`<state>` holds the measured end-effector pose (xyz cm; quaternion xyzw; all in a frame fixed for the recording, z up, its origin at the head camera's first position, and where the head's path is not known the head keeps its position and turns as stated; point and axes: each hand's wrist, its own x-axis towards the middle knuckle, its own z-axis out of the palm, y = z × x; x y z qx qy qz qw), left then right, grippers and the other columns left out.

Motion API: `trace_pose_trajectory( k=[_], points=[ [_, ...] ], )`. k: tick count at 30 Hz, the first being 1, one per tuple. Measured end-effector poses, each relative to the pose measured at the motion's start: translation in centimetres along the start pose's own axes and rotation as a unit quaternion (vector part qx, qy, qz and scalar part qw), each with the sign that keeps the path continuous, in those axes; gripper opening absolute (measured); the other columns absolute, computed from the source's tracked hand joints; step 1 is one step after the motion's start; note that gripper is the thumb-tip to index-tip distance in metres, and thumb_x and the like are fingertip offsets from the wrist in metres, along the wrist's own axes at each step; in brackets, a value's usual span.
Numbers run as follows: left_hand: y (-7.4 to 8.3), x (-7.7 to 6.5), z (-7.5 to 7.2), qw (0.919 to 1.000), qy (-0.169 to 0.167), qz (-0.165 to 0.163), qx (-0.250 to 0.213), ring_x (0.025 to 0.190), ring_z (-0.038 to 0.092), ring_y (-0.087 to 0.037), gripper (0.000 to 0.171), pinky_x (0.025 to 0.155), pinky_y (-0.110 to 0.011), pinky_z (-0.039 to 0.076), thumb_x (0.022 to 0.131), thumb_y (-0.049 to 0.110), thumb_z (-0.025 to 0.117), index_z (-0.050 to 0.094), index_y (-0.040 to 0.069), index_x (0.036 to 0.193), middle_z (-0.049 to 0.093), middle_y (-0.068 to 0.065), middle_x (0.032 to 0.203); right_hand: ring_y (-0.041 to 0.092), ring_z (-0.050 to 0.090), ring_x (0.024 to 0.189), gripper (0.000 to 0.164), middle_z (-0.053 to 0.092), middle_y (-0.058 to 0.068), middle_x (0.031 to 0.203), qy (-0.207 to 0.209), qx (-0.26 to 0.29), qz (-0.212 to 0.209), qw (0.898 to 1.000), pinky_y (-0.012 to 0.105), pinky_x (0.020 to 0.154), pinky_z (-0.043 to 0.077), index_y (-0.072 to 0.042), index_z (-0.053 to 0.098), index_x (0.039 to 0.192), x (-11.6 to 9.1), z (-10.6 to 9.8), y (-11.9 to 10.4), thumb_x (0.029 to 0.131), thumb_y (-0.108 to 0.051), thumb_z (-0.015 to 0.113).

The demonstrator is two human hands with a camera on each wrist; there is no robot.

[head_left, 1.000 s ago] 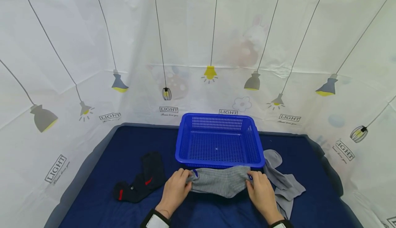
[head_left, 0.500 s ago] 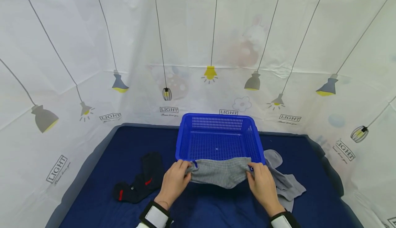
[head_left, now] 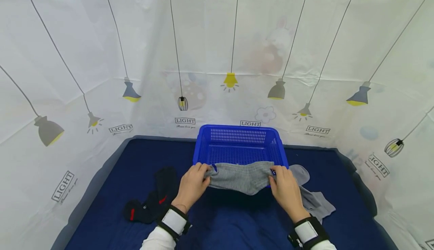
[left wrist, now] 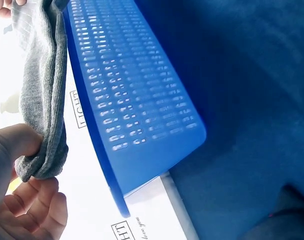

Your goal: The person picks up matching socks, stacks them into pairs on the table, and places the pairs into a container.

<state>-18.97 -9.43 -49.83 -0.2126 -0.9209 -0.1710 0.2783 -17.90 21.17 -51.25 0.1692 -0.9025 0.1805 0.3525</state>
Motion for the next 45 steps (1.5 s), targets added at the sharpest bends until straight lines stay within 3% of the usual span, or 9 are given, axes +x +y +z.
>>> trace_pose_trajectory(
  k=[7, 18, 32, 37, 45],
  points=[
    [-0.2, 2.0, 0.1, 0.9998, -0.019, -0.001, -0.001, 0.071, 0.058, -0.018, 0.025, 0.057, -0.032, 0.047, 0.070, 0.011, 0.073, 0.062, 0.014, 0.092, 0.057, 0.000, 0.080, 0.031, 0.052, 0.068, 0.032, 0.054, 0.014, 0.078, -0.023, -0.007, 0.013, 1.000, 0.040, 0.056, 0.040, 0.000, 0.055, 0.099, 1.7, 0.0, 0.4, 0.073, -0.003, 0.072],
    [-0.5, 4.6, 0.4, 0.9965, -0.080, -0.025, 0.007, 0.075, 0.059, -0.018, 0.022, 0.061, -0.033, 0.049, 0.075, 0.014, 0.071, 0.061, 0.015, 0.095, 0.059, -0.001, 0.086, 0.032, 0.053, 0.067, 0.027, 0.056, 0.014, 0.080, -0.066, -0.025, 0.031, 0.997, 0.041, 0.055, 0.041, -0.001, 0.054, 0.099, 4.5, 0.0, 1.0, 0.077, -0.006, 0.069],
    [-0.8, 7.7, 1.5, 0.9904, -0.134, -0.007, 0.036, 0.069, 0.058, -0.018, 0.018, 0.056, -0.030, 0.048, 0.078, 0.014, 0.067, 0.062, 0.014, 0.096, 0.060, -0.002, 0.085, 0.035, 0.054, 0.071, 0.023, 0.056, 0.017, 0.081, -0.122, -0.039, 0.054, 0.990, 0.045, 0.060, 0.044, -0.002, 0.053, 0.098, 6.7, 1.0, 1.2, 0.081, -0.009, 0.066],
    [-1.0, 8.7, 2.1, 0.9862, -0.158, -0.022, 0.044, 0.071, 0.059, -0.019, 0.018, 0.056, -0.032, 0.048, 0.079, 0.014, 0.065, 0.062, 0.015, 0.097, 0.061, -0.002, 0.086, 0.035, 0.055, 0.069, 0.023, 0.055, 0.017, 0.081, -0.132, -0.050, 0.048, 0.989, 0.044, 0.058, 0.044, -0.001, 0.052, 0.097, 7.5, 1.3, 1.4, 0.081, -0.010, 0.066],
    [-1.4, 10.2, 3.0, 0.9796, -0.193, -0.046, 0.035, 0.076, 0.063, -0.022, 0.021, 0.060, -0.034, 0.050, 0.077, 0.014, 0.066, 0.064, 0.013, 0.098, 0.063, -0.004, 0.090, 0.031, 0.056, 0.064, 0.024, 0.056, 0.018, 0.082, -0.183, -0.042, 0.073, 0.980, 0.041, 0.052, 0.046, -0.002, 0.051, 0.100, 8.9, 2.3, 1.8, 0.082, -0.010, 0.065]
  ],
)
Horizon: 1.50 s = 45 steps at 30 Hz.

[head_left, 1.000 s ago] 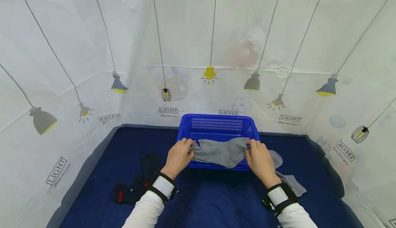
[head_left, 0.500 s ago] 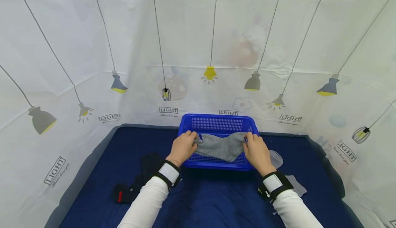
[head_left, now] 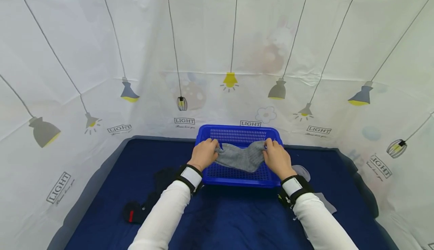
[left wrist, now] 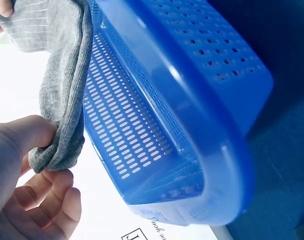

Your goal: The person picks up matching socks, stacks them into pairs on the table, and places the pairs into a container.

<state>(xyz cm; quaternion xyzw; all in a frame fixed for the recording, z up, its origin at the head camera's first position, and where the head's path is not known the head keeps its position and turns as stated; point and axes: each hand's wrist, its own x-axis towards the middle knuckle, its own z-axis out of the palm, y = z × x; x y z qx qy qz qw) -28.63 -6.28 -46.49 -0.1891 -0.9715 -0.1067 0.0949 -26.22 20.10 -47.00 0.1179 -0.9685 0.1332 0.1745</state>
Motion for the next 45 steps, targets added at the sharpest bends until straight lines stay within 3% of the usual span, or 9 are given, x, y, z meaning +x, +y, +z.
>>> trace_pose_trajectory(
  k=[6, 11, 18, 25, 26, 32, 33, 45],
  points=[
    [-0.3, 0.9, 0.5, 0.9988, -0.047, -0.013, 0.001, 0.081, 0.063, -0.021, 0.023, 0.066, -0.035, 0.051, 0.080, 0.016, 0.066, 0.064, 0.012, 0.103, 0.064, -0.005, 0.095, 0.027, 0.054, 0.059, 0.025, 0.054, 0.015, 0.082, -0.042, -0.007, 0.017, 0.999, 0.039, 0.049, 0.045, -0.003, 0.051, 0.102, 1.1, 0.6, -0.1, 0.084, -0.013, 0.064],
    [-0.5, 1.5, 1.1, 0.9986, -0.051, -0.015, -0.002, 0.081, 0.063, -0.023, 0.023, 0.066, -0.037, 0.051, 0.078, 0.014, 0.066, 0.065, 0.012, 0.101, 0.064, -0.006, 0.094, 0.027, 0.054, 0.059, 0.025, 0.054, 0.016, 0.082, -0.069, -0.014, 0.016, 0.997, 0.040, 0.051, 0.045, -0.003, 0.050, 0.102, 1.9, 0.9, -0.1, 0.084, -0.013, 0.063],
    [-0.6, 2.3, 2.1, 0.9969, -0.075, -0.023, -0.003, 0.083, 0.063, -0.023, 0.020, 0.067, -0.038, 0.050, 0.078, 0.013, 0.065, 0.065, 0.013, 0.097, 0.064, -0.005, 0.093, 0.034, 0.059, 0.072, 0.027, 0.056, 0.020, 0.093, -0.111, -0.026, 0.021, 0.993, 0.045, 0.060, 0.049, -0.003, 0.048, 0.106, 2.5, 1.7, -0.3, 0.086, -0.015, 0.061],
    [-0.1, 3.5, 2.2, 0.9941, -0.105, -0.026, 0.000, 0.082, 0.063, -0.025, 0.015, 0.067, -0.039, 0.050, 0.078, 0.012, 0.066, 0.063, 0.011, 0.092, 0.064, -0.007, 0.091, 0.038, 0.060, 0.079, 0.028, 0.055, 0.022, 0.101, -0.137, -0.032, 0.043, 0.989, 0.049, 0.064, 0.049, -0.003, 0.047, 0.109, 3.4, 2.3, -0.4, 0.087, -0.016, 0.060],
    [-0.6, 3.9, 3.3, 0.9956, -0.093, -0.014, 0.002, 0.080, 0.063, -0.025, 0.014, 0.065, -0.039, 0.050, 0.077, 0.013, 0.066, 0.063, 0.012, 0.091, 0.064, -0.007, 0.089, 0.038, 0.060, 0.080, 0.028, 0.055, 0.022, 0.101, -0.141, -0.033, 0.046, 0.988, 0.049, 0.064, 0.049, -0.003, 0.047, 0.109, 3.5, 2.3, -0.5, 0.088, -0.017, 0.059],
    [-0.3, 4.4, 3.7, 0.9963, -0.085, -0.004, 0.010, 0.082, 0.063, -0.025, 0.016, 0.067, -0.039, 0.050, 0.075, 0.012, 0.066, 0.064, 0.012, 0.091, 0.064, -0.007, 0.090, 0.040, 0.060, 0.082, 0.032, 0.055, 0.025, 0.106, -0.155, -0.026, 0.050, 0.986, 0.050, 0.065, 0.049, -0.002, 0.046, 0.113, 3.7, 2.6, -0.5, 0.087, -0.015, 0.060],
    [0.3, 4.1, 2.8, 0.9952, -0.096, -0.014, 0.012, 0.084, 0.063, -0.025, 0.016, 0.070, -0.040, 0.050, 0.076, 0.011, 0.066, 0.064, 0.011, 0.092, 0.065, -0.008, 0.092, 0.041, 0.060, 0.081, 0.032, 0.054, 0.026, 0.106, -0.157, -0.023, 0.049, 0.986, 0.050, 0.064, 0.049, -0.001, 0.046, 0.113, 3.6, 2.7, -0.5, 0.087, -0.015, 0.059],
    [0.5, 4.6, 3.0, 0.9953, -0.087, -0.023, 0.036, 0.085, 0.064, -0.026, 0.017, 0.069, -0.041, 0.051, 0.077, 0.013, 0.065, 0.065, 0.014, 0.094, 0.066, -0.006, 0.095, 0.039, 0.060, 0.071, 0.028, 0.054, 0.023, 0.098, -0.156, 0.003, 0.055, 0.986, 0.048, 0.060, 0.049, -0.005, 0.049, 0.107, 3.7, 4.1, 0.1, 0.084, -0.013, 0.063]
  ],
)
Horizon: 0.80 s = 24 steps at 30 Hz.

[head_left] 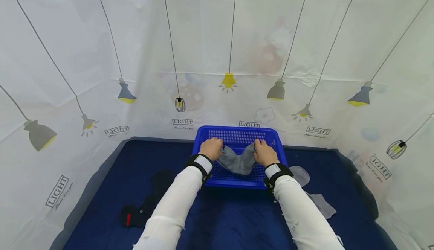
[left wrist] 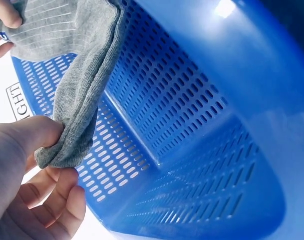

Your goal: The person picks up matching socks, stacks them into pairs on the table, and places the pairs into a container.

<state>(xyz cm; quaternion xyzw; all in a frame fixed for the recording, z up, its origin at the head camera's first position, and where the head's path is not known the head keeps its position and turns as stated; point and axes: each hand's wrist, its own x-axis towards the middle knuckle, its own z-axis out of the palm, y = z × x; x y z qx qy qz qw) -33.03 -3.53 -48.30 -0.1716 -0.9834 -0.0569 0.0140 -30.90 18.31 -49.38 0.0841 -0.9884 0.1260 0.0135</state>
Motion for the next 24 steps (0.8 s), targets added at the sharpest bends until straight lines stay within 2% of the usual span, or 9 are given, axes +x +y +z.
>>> trace_pose_trajectory(
  k=[5, 12, 18, 24],
  points=[
    [-0.01, 0.28, 0.48, 1.0000, -0.001, -0.007, 0.002, 0.085, 0.064, -0.027, 0.015, 0.068, -0.042, 0.051, 0.076, 0.015, 0.067, 0.065, 0.014, 0.091, 0.066, -0.006, 0.094, 0.040, 0.060, 0.074, 0.027, 0.053, 0.023, 0.099, -0.011, 0.015, 0.012, 1.000, 0.049, 0.064, 0.049, -0.005, 0.049, 0.107, 0.39, 0.19, 0.01, 0.084, -0.012, 0.062],
    [0.31, 0.13, 0.68, 0.9995, -0.021, -0.022, 0.003, 0.086, 0.064, -0.028, 0.013, 0.070, -0.042, 0.051, 0.079, 0.015, 0.065, 0.066, 0.014, 0.092, 0.067, -0.007, 0.096, 0.040, 0.059, 0.082, 0.029, 0.050, 0.023, 0.107, -0.058, 0.049, 0.030, 0.997, 0.048, 0.070, 0.048, -0.005, 0.048, 0.112, 0.22, 0.68, -0.43, 0.085, -0.008, 0.058],
    [0.31, 0.09, 0.90, 0.9995, -0.017, -0.023, 0.010, 0.085, 0.065, -0.026, 0.014, 0.069, -0.041, 0.052, 0.080, 0.015, 0.065, 0.068, 0.015, 0.093, 0.067, -0.005, 0.096, 0.040, 0.058, 0.087, 0.031, 0.048, 0.024, 0.111, -0.072, 0.056, 0.043, 0.995, 0.049, 0.073, 0.047, -0.005, 0.048, 0.116, 0.15, 0.77, -0.67, 0.086, -0.007, 0.057],
    [0.15, -0.19, 0.97, 0.9991, -0.025, -0.032, 0.007, 0.087, 0.064, -0.027, 0.013, 0.072, -0.042, 0.052, 0.085, 0.013, 0.061, 0.069, 0.013, 0.095, 0.067, -0.008, 0.098, 0.045, 0.054, 0.100, 0.035, 0.044, 0.028, 0.122, -0.101, 0.079, 0.056, 0.990, 0.052, 0.080, 0.045, -0.004, 0.047, 0.123, -0.01, 0.59, -0.19, 0.089, -0.009, 0.051]
  ],
)
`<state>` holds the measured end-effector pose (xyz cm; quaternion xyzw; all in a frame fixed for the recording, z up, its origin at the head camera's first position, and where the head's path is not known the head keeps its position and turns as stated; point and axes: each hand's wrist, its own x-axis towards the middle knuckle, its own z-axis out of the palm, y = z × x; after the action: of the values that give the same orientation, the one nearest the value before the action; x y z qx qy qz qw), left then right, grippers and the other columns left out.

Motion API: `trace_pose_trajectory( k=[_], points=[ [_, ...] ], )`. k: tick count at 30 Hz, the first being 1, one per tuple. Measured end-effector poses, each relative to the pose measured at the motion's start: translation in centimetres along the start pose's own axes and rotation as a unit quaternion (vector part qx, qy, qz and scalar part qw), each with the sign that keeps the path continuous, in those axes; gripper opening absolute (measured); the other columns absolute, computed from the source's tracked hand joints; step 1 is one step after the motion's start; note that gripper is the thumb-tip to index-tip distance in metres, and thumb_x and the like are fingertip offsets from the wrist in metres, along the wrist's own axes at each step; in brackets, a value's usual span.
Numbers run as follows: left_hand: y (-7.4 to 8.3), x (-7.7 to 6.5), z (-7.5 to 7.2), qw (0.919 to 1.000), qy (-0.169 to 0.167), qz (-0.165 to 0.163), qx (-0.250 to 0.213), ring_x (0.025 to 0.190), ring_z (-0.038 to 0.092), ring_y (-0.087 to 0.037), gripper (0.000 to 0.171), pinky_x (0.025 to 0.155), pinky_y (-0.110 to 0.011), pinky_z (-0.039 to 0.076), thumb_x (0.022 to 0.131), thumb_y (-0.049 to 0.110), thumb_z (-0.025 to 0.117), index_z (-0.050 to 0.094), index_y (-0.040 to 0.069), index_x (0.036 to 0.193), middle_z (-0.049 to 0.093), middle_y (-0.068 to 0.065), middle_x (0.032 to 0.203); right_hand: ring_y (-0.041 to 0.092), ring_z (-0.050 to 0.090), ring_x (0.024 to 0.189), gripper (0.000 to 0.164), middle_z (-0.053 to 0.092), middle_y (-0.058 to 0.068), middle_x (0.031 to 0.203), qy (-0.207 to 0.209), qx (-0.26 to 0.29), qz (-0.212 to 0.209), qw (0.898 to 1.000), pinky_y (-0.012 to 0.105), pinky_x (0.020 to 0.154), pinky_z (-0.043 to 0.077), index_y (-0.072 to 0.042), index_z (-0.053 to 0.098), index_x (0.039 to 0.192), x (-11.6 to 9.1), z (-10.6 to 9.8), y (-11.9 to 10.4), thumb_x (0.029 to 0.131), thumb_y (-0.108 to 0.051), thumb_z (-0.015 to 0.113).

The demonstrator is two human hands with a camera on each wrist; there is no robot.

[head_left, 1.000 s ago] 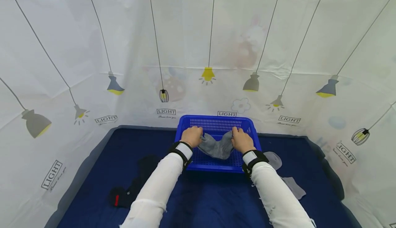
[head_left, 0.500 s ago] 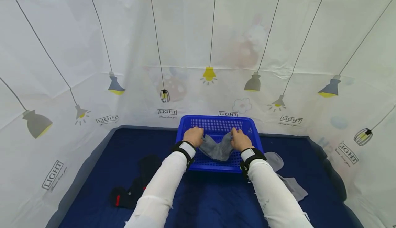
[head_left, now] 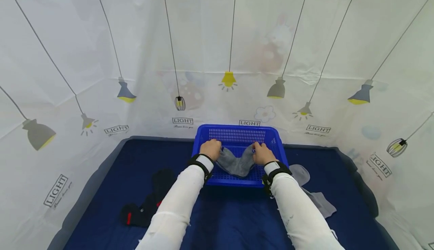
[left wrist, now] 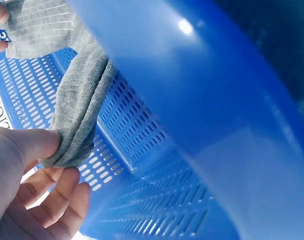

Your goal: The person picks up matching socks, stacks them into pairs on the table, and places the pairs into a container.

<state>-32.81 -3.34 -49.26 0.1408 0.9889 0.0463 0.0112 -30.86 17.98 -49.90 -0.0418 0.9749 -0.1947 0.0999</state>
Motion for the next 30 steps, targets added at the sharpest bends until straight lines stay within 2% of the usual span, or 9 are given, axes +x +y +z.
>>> trace_pose_trajectory(
  k=[4, 10, 18, 21, 23, 25, 26, 29, 30],
  points=[
    [-0.1, -0.3, -0.1, 0.9999, -0.012, -0.003, 0.002, 0.086, 0.065, -0.028, 0.013, 0.071, -0.043, 0.052, 0.085, 0.010, 0.060, 0.069, 0.011, 0.094, 0.067, -0.010, 0.096, 0.047, 0.052, 0.104, 0.036, 0.041, 0.030, 0.125, -0.013, -0.003, 0.005, 1.000, 0.053, 0.084, 0.043, -0.003, 0.047, 0.124, -0.2, 0.0, 0.4, 0.089, -0.012, 0.052],
    [-0.3, -0.7, -0.2, 0.9995, -0.027, -0.016, -0.004, 0.086, 0.065, -0.029, 0.015, 0.072, -0.043, 0.052, 0.085, 0.009, 0.059, 0.069, 0.009, 0.095, 0.068, -0.011, 0.097, 0.046, 0.053, 0.101, 0.035, 0.041, 0.029, 0.123, -0.013, -0.015, 0.011, 1.000, 0.052, 0.083, 0.044, 0.000, 0.049, 0.122, -0.4, -0.1, 1.2, 0.089, -0.013, 0.052],
    [-0.7, -0.5, 0.6, 0.9985, -0.050, -0.017, 0.014, 0.081, 0.066, -0.026, 0.015, 0.068, -0.041, 0.053, 0.086, 0.013, 0.059, 0.070, 0.009, 0.096, 0.069, -0.009, 0.094, 0.046, 0.051, 0.105, 0.036, 0.043, 0.030, 0.122, -0.020, -0.040, 0.015, 0.999, 0.053, 0.088, 0.041, 0.003, 0.051, 0.120, -0.6, -0.5, 1.8, 0.090, -0.016, 0.050],
    [-0.6, -0.7, 0.4, 0.9981, -0.055, -0.019, 0.021, 0.080, 0.066, -0.026, 0.013, 0.067, -0.041, 0.053, 0.086, 0.015, 0.060, 0.070, 0.010, 0.093, 0.069, -0.008, 0.092, 0.043, 0.050, 0.108, 0.035, 0.048, 0.028, 0.121, -0.037, -0.062, 0.004, 0.997, 0.052, 0.089, 0.041, 0.004, 0.054, 0.119, -0.6, -0.8, 1.7, 0.090, -0.016, 0.049],
    [-0.6, -0.9, 0.4, 0.9977, -0.061, -0.023, 0.021, 0.079, 0.066, -0.025, 0.012, 0.067, -0.042, 0.053, 0.086, 0.016, 0.060, 0.070, 0.011, 0.090, 0.069, -0.008, 0.090, 0.040, 0.054, 0.103, 0.031, 0.055, 0.025, 0.114, -0.058, -0.069, -0.018, 0.996, 0.050, 0.086, 0.044, 0.003, 0.059, 0.113, 0.0, -0.4, 2.2, 0.089, -0.015, 0.050],
    [-0.6, -1.0, 0.4, 0.9971, -0.069, -0.027, 0.020, 0.080, 0.066, -0.026, 0.012, 0.068, -0.042, 0.052, 0.086, 0.017, 0.060, 0.070, 0.012, 0.089, 0.069, -0.008, 0.091, 0.034, 0.058, 0.099, 0.028, 0.061, 0.020, 0.108, -0.090, -0.075, -0.032, 0.993, 0.047, 0.083, 0.045, 0.000, 0.063, 0.109, 1.6, 0.8, 3.4, 0.089, -0.016, 0.052],
    [-0.5, -1.0, 0.4, 0.9968, -0.073, -0.029, 0.018, 0.082, 0.066, -0.026, 0.012, 0.070, -0.042, 0.052, 0.086, 0.017, 0.059, 0.070, 0.012, 0.088, 0.069, -0.008, 0.092, 0.030, 0.060, 0.093, 0.027, 0.064, 0.017, 0.102, -0.098, -0.080, -0.055, 0.990, 0.045, 0.078, 0.047, -0.001, 0.065, 0.105, 3.0, 2.1, 4.8, 0.090, -0.019, 0.052],
    [-0.3, -1.4, 0.0, 0.9948, -0.096, -0.031, 0.010, 0.085, 0.065, -0.025, 0.014, 0.073, -0.042, 0.051, 0.086, 0.017, 0.058, 0.071, 0.013, 0.087, 0.069, -0.007, 0.093, 0.023, 0.061, 0.084, 0.037, 0.067, 0.010, 0.097, -0.124, -0.092, -0.104, 0.983, 0.040, 0.070, 0.048, -0.007, 0.067, 0.104, 8.1, 7.4, 10.1, 0.092, -0.036, 0.049],
    [-0.3, -1.6, -0.1, 0.9942, -0.103, -0.030, 0.007, 0.085, 0.065, -0.025, 0.014, 0.074, -0.042, 0.051, 0.087, 0.017, 0.057, 0.071, 0.013, 0.087, 0.069, -0.007, 0.093, 0.023, 0.062, 0.089, 0.039, 0.066, 0.010, 0.103, -0.132, -0.099, -0.108, 0.980, 0.040, 0.074, 0.048, -0.008, 0.066, 0.109, 9.7, 9.4, 11.9, 0.093, -0.038, 0.046]
  ],
)
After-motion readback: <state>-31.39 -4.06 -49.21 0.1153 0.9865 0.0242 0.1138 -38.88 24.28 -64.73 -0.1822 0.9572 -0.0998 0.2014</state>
